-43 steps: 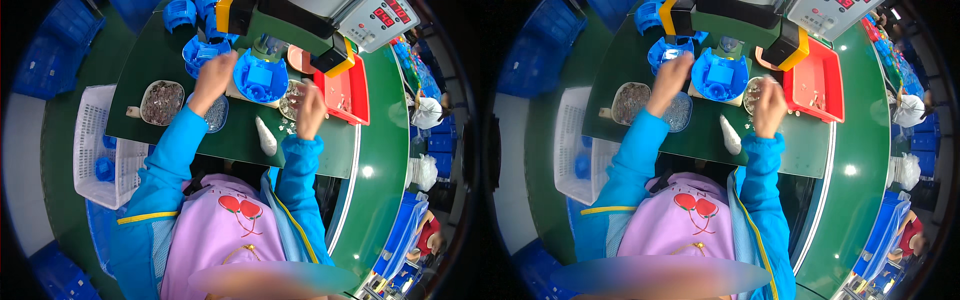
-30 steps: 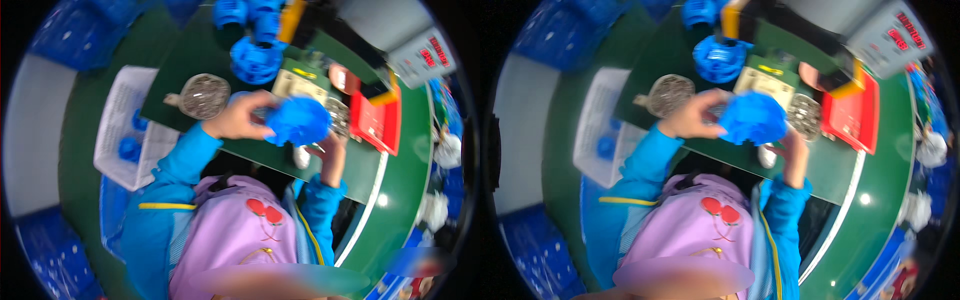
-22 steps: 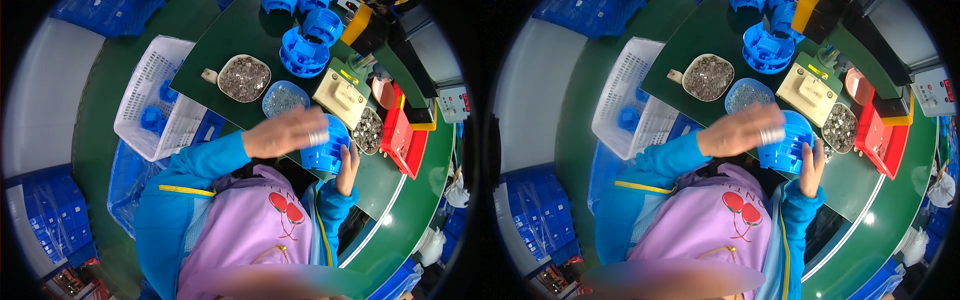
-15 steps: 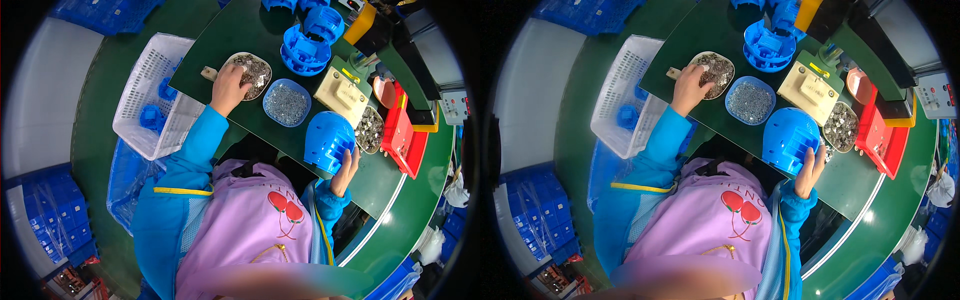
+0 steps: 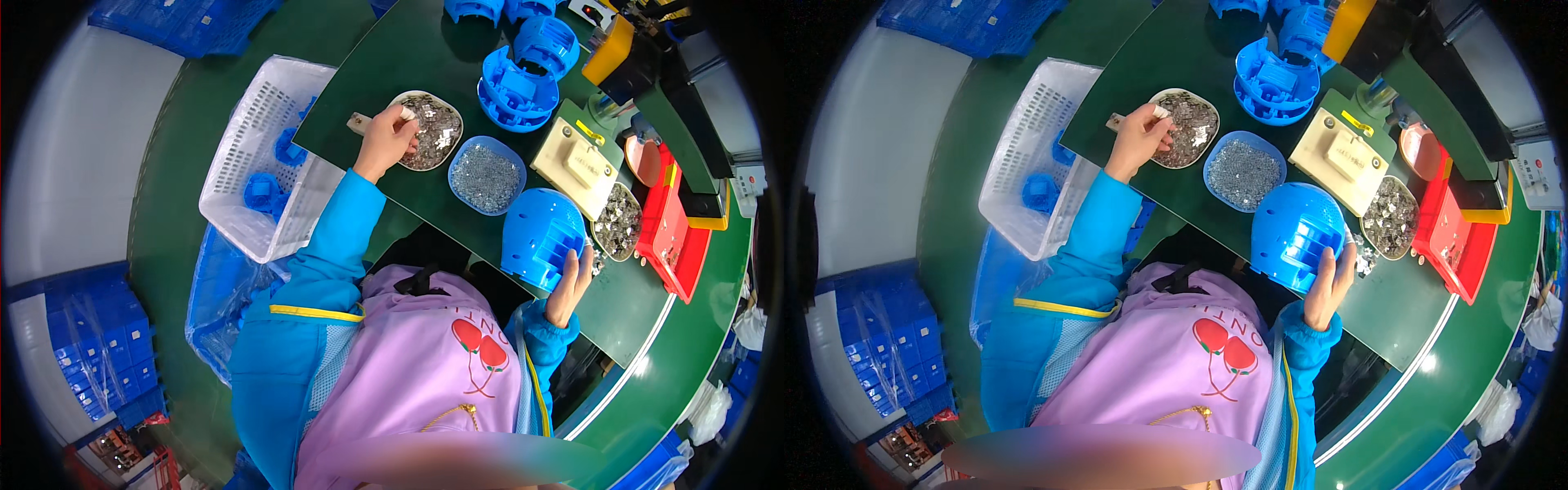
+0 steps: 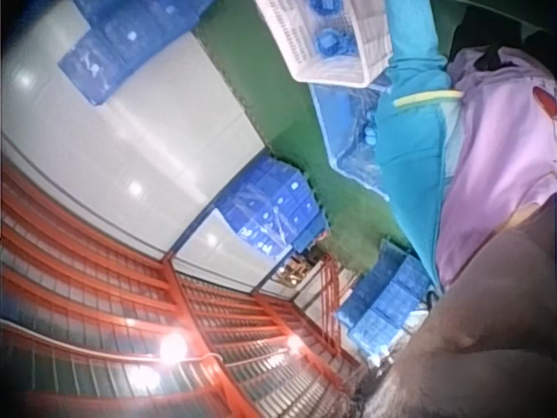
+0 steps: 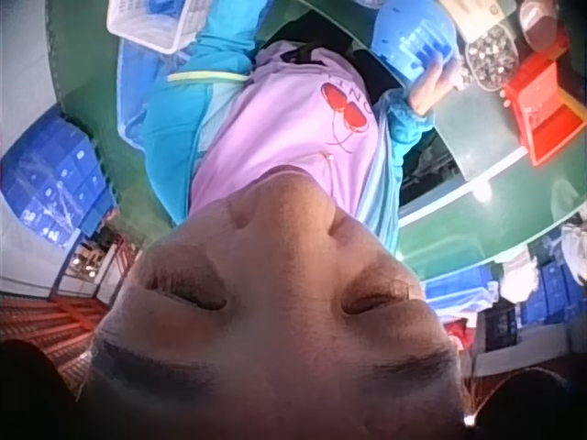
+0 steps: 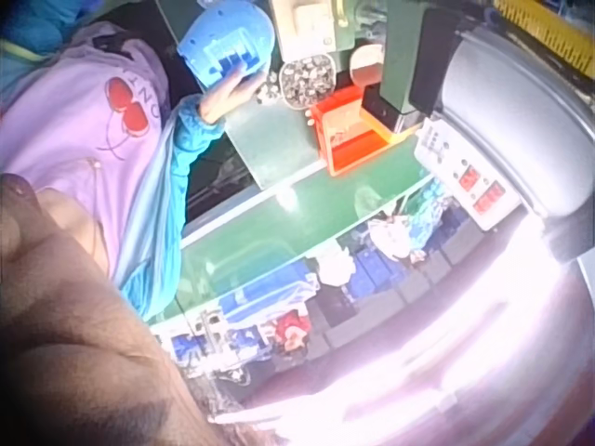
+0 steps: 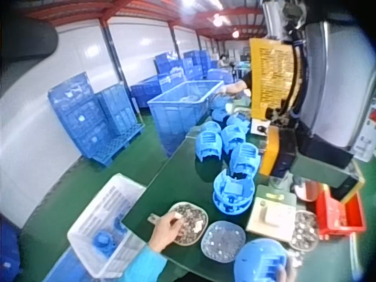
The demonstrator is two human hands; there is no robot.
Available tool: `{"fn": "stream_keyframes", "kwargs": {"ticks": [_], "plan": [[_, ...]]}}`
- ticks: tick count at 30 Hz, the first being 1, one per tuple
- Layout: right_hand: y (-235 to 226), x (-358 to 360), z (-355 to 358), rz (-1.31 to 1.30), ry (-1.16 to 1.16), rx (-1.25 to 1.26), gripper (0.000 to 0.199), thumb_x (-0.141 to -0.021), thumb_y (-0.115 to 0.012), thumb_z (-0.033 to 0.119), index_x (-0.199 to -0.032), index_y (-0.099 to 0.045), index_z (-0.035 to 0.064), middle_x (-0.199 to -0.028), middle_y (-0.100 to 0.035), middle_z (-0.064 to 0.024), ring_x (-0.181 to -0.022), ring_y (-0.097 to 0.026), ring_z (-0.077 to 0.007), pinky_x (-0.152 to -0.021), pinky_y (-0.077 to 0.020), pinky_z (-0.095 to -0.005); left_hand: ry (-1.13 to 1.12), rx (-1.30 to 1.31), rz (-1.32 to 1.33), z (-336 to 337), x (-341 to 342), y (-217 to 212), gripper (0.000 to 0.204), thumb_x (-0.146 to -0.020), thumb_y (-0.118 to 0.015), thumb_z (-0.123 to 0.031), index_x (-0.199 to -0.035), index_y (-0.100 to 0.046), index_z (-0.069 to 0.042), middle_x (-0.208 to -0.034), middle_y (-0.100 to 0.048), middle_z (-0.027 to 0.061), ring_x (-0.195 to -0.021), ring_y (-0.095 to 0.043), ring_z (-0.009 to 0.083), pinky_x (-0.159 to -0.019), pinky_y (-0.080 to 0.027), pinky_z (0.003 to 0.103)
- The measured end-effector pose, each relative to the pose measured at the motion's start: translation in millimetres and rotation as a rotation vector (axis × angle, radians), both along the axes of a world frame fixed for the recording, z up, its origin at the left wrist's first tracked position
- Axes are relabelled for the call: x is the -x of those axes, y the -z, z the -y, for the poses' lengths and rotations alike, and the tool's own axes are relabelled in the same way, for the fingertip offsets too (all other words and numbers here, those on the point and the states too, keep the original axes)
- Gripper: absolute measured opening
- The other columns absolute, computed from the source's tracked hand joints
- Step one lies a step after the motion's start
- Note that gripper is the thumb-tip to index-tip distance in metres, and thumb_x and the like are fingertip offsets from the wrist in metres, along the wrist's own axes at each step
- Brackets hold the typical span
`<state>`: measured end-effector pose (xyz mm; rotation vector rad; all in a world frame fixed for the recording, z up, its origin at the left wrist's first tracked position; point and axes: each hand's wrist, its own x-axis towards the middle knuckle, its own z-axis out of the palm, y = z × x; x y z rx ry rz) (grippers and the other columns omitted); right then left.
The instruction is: The person assembles blue plastic housings by hand, attaching small screws and applying adhesive to them on a production line.
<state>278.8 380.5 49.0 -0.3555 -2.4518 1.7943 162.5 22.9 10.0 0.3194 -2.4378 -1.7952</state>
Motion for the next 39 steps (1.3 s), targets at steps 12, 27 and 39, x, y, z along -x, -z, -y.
{"fn": "stream_keyframes", "kwargs": {"ticks": [12, 27, 39], "plan": [[1, 2, 9, -0.077, -0.029, 0.077, 0.054, -0.099, -0.054, 0.027, -0.138, -0.047, -0.0098, -0.129, -0.057, -0.0203, -0.117, -0.054, -0.0245, -0.103, -0.0397, -0.0355, -0.027, -0.301, 0.064, -8, -5, 1, 0.016, -0.090, -0.065, 0.001, -0.105, -0.066, 0.006, -0.088, -0.070, 0.0115, -0.073, -0.070, 0.0156, -0.063, -0.059, 0.025], [3, 13, 17, -0.405, 0.128, 0.183, 0.074, -0.081, -0.076, 0.002, -0.144, -0.038, -0.0073, -0.137, -0.050, -0.0199, -0.125, -0.051, -0.0257, -0.108, -0.0397, -0.0383, 0.531, -0.488, 0.123, -98, -70, -81, 0.016, -0.098, -0.057, -0.006, -0.111, -0.064, 0.000, -0.097, -0.065, 0.0069, -0.089, -0.066, 0.0152, -0.070, -0.059, 0.028], [-4, 5, 13, -0.645, 0.252, 0.021, 0.081, -0.080, -0.076, 0.007, -0.147, -0.033, -0.0078, -0.142, -0.045, -0.0242, -0.129, -0.049, -0.0318, -0.108, -0.0401, -0.0431, 0.451, -0.348, -0.017, -178, -85, -64, 0.030, -0.088, -0.065, 0.009, -0.112, -0.047, 0.002, -0.091, -0.065, 0.0127, -0.077, -0.068, 0.0156, -0.065, -0.060, 0.026]]}}
